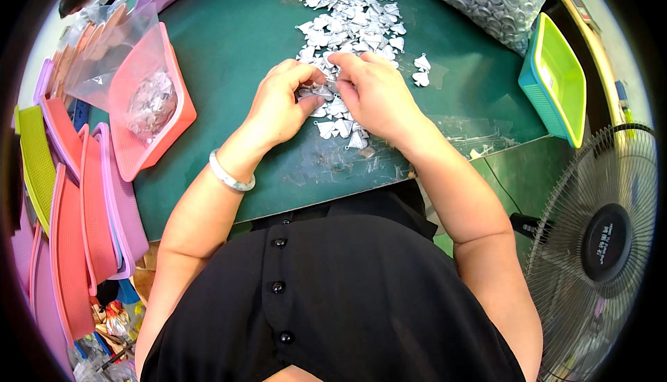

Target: The person sits at a green workbench and repeatedly picks up small silver metallic pieces from a pile. They manipulate each piece with both hands, appearing to fold or snap it into a specific shape, and then place the finished item into a pink plastic basket. The process is repetitive and involves handling the small components one by one.

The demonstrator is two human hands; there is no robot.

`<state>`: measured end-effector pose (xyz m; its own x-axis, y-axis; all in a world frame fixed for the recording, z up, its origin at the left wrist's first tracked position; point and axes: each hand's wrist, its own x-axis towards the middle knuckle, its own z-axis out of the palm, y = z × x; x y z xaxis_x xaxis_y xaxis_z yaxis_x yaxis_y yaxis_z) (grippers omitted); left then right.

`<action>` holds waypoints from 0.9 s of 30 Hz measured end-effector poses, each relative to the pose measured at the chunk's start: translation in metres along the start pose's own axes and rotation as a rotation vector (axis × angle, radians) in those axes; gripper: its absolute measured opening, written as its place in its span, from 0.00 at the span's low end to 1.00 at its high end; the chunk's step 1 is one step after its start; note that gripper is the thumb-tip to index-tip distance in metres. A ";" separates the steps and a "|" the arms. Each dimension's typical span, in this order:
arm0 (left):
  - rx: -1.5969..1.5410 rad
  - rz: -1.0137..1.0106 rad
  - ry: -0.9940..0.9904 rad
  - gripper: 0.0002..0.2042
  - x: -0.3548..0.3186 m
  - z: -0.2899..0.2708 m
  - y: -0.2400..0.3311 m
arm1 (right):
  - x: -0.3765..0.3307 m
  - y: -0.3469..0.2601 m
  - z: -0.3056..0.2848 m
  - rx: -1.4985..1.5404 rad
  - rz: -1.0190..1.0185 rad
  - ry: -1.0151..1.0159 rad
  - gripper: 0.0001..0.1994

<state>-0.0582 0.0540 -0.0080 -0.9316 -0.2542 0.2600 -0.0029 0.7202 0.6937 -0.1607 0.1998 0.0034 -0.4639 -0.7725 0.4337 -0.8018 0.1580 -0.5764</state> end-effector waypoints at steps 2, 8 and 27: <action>-0.053 -0.007 0.007 0.10 -0.003 0.001 -0.003 | -0.002 0.004 -0.001 0.225 0.185 -0.023 0.15; -0.722 -0.264 -0.037 0.05 -0.005 -0.010 -0.002 | 0.002 0.006 -0.013 0.611 0.449 -0.088 0.15; -1.602 -0.465 -0.189 0.18 -0.004 -0.010 -0.003 | 0.001 -0.017 -0.016 0.711 0.342 -0.053 0.13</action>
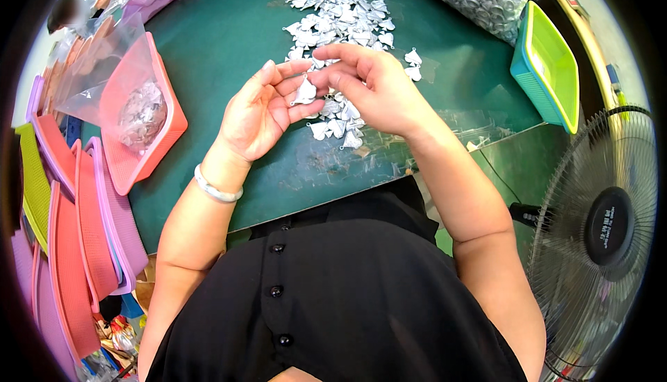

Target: The person sits at a green workbench and repeatedly picks up small silver metallic pieces from a pile. They manipulate each piece with both hands, appearing to fold or snap it into a specific shape, and then place the finished item into a pink plastic basket. The process is repetitive and involves handling the small components one by one.

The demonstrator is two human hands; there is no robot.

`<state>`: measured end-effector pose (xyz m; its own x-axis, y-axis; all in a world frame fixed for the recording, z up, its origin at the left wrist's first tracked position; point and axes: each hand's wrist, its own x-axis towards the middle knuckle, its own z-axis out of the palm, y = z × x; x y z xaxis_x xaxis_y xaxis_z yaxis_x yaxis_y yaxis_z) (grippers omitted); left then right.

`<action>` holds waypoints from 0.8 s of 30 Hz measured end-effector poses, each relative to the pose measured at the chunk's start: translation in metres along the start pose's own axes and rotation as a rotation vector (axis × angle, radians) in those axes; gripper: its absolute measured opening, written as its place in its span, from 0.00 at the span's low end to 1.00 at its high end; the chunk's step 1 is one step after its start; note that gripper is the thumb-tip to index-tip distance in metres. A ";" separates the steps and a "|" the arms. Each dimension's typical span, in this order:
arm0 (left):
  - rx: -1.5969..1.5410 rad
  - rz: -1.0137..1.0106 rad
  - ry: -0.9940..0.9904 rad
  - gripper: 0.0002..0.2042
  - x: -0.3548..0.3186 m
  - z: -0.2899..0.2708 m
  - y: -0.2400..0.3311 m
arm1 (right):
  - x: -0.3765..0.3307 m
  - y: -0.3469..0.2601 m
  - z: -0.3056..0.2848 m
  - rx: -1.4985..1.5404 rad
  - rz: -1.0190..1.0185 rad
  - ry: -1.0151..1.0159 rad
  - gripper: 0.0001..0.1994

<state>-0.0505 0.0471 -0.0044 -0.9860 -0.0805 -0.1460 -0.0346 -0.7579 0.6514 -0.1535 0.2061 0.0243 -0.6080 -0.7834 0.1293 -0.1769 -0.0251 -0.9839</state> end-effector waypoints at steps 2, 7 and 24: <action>0.106 0.001 0.048 0.17 -0.001 -0.002 0.002 | 0.001 0.000 -0.010 -0.127 -0.098 0.006 0.13; 0.906 0.248 0.093 0.08 -0.002 0.008 -0.009 | -0.013 0.004 -0.028 -0.515 -0.050 -0.091 0.18; 1.096 0.240 0.190 0.08 0.000 0.004 -0.015 | -0.030 0.018 -0.013 -0.403 -0.004 -0.049 0.24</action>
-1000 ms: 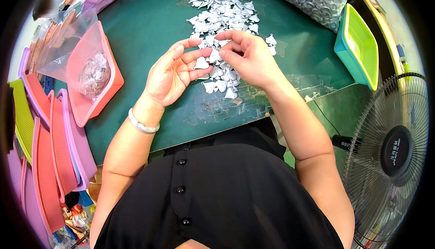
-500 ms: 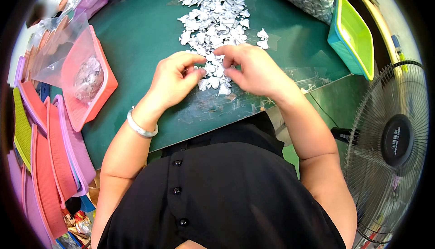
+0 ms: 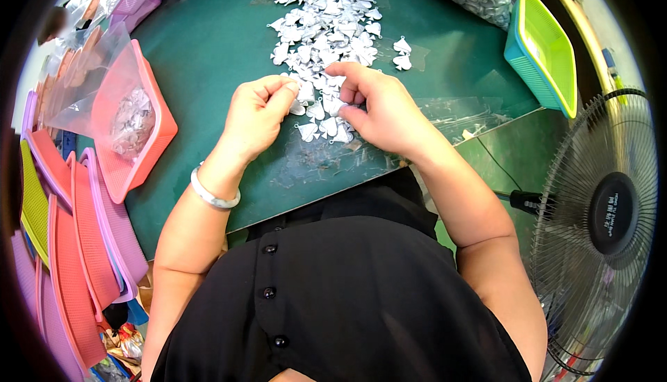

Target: The person sits at a green workbench and repeatedly picks up small silver metallic pieces from a pile. They manipulate each piece with both hands, appearing to fold or snap it into a specific shape, and then place the finished item into a pink plastic basket. The process is repetitive and involves handling the small components one by one.

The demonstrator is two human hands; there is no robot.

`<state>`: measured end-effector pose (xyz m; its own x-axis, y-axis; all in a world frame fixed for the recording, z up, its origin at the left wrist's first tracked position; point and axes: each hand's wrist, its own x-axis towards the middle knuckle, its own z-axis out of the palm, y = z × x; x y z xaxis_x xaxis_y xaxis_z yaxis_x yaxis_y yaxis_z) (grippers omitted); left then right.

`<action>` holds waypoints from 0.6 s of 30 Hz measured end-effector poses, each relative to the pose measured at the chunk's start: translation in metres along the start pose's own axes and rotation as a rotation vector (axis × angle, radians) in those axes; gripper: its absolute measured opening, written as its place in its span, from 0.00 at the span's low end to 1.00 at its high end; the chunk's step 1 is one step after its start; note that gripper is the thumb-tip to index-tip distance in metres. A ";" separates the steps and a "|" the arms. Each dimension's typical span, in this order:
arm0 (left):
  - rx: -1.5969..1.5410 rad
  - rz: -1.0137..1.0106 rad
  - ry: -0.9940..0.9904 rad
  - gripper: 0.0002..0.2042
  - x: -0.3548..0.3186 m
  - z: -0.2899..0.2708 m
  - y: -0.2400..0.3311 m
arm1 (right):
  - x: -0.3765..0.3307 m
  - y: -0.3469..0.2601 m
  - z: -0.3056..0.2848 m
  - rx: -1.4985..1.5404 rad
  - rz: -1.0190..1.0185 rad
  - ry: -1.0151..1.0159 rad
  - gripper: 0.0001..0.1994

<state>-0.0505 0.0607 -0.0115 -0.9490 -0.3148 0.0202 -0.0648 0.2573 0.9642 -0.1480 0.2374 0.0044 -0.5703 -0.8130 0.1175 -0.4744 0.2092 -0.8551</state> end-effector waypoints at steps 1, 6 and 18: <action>-0.135 -0.103 -0.044 0.09 0.000 -0.004 0.005 | 0.000 -0.001 -0.002 0.069 0.043 -0.012 0.23; -0.502 -0.413 -0.095 0.07 -0.003 -0.009 0.020 | 0.002 0.001 -0.002 0.317 0.124 -0.005 0.20; -0.989 -0.481 -0.170 0.14 0.000 -0.012 0.016 | 0.016 -0.017 -0.008 0.511 0.040 0.128 0.18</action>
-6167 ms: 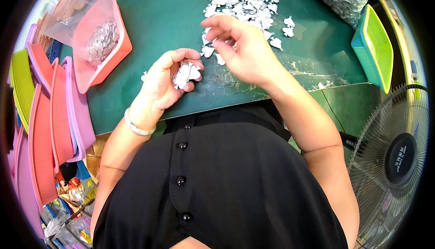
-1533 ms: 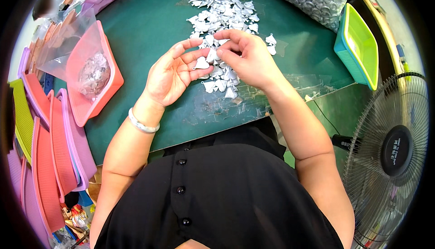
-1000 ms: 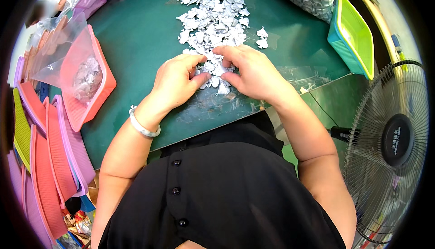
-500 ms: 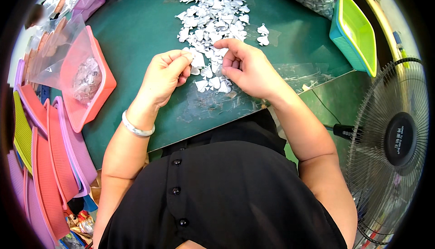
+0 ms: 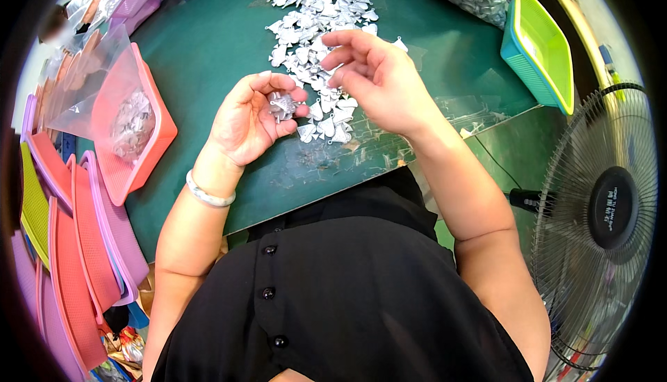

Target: The person sits at a green workbench and repeatedly picks up small silver metallic pieces from a pile. They manipulate each piece with both hands, appearing to fold or snap it into a specific shape, and then place the finished item into a pink plastic basket. The process is repetitive and involves handling the small components one by one.

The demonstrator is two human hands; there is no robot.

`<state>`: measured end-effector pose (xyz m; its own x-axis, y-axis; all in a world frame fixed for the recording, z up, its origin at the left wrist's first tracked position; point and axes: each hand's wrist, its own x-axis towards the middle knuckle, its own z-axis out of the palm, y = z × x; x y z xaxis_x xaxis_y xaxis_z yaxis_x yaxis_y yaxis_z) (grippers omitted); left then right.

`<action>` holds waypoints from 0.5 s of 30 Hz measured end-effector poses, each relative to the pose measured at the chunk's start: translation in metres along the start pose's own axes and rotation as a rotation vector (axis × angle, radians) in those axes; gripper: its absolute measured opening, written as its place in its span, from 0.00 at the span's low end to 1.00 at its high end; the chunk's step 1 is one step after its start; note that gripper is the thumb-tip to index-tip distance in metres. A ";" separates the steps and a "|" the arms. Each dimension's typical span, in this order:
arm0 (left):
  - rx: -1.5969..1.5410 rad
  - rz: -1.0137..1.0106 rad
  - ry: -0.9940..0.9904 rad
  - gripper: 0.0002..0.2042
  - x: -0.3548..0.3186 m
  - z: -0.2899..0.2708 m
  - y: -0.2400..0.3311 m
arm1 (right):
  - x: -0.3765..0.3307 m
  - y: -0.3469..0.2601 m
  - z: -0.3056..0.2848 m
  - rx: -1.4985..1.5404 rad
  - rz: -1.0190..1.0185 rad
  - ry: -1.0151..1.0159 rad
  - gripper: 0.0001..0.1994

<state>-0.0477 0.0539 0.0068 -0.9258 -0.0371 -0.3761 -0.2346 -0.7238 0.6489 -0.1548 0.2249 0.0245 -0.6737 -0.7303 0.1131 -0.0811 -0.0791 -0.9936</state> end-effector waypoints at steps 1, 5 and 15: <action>0.135 0.028 0.027 0.12 0.000 0.000 0.000 | 0.004 0.007 -0.005 -0.229 -0.098 0.042 0.18; 0.670 0.234 0.096 0.06 0.001 0.003 -0.007 | -0.002 0.013 -0.013 -0.835 -0.270 -0.010 0.22; 1.655 0.527 0.153 0.11 0.004 0.009 -0.020 | 0.001 0.020 -0.008 -0.839 -0.260 -0.058 0.27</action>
<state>-0.0489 0.0744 -0.0021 -0.9851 -0.1470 0.0894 -0.0628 0.7910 0.6085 -0.1626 0.2278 0.0052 -0.5222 -0.7936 0.3123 -0.7550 0.2599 -0.6020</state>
